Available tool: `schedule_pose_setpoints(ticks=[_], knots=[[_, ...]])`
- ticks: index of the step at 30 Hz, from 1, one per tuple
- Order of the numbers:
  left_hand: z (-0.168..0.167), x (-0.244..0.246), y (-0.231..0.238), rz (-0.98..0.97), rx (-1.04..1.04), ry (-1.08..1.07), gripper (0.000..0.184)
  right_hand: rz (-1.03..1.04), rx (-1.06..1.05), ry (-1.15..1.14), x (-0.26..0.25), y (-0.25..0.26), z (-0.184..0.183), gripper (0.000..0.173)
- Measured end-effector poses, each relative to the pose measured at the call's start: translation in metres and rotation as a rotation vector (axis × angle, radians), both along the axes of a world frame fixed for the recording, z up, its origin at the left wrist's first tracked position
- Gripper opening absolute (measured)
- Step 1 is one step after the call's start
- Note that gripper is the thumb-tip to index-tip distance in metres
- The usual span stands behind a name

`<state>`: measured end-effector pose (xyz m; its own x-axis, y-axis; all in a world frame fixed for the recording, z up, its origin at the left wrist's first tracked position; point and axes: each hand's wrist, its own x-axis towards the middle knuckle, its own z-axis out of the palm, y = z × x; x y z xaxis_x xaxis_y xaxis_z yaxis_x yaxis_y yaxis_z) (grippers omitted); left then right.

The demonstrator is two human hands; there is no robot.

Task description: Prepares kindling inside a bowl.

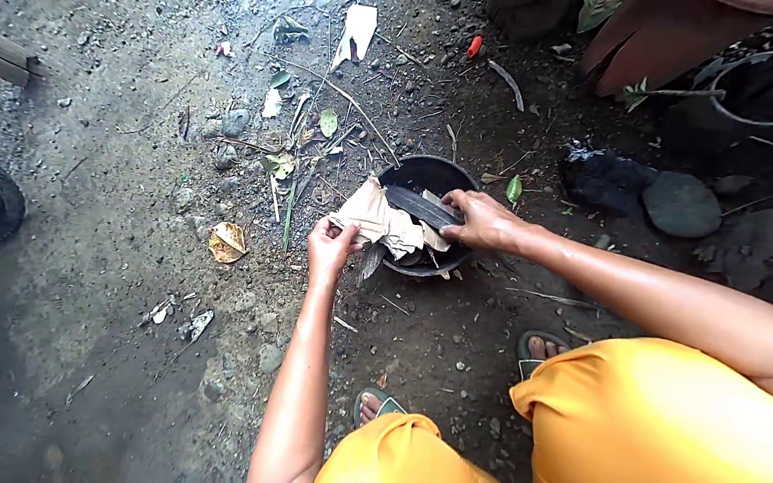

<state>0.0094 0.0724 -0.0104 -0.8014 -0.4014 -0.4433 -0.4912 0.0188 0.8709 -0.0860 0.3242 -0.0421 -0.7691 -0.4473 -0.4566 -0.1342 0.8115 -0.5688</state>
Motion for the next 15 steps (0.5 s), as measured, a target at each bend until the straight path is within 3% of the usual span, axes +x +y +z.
schedule_pose_setpoints(ticks=[3,7,10,12,15], knots=[[0.01,-0.001,0.006,0.005,0.086,0.024,0.03,-0.049,-0.298,0.048,-0.004,-0.004,0.016,0.042],[0.022,-0.004,0.024,-0.109,0.161,0.082,0.03,-0.194,-0.685,-0.271,-0.001,-0.022,0.045,0.044],[0.02,-0.01,0.032,-0.219,0.13,0.144,0.03,-0.298,-0.831,-0.268,0.0,-0.03,0.045,0.018],[0.018,-0.009,0.031,-0.309,-0.051,0.164,0.05,-0.365,-0.824,-0.145,-0.004,-0.027,0.04,0.012],[0.008,-0.004,0.025,-0.441,-0.568,0.063,0.084,-0.359,-0.628,0.11,-0.014,-0.012,0.03,0.016]])
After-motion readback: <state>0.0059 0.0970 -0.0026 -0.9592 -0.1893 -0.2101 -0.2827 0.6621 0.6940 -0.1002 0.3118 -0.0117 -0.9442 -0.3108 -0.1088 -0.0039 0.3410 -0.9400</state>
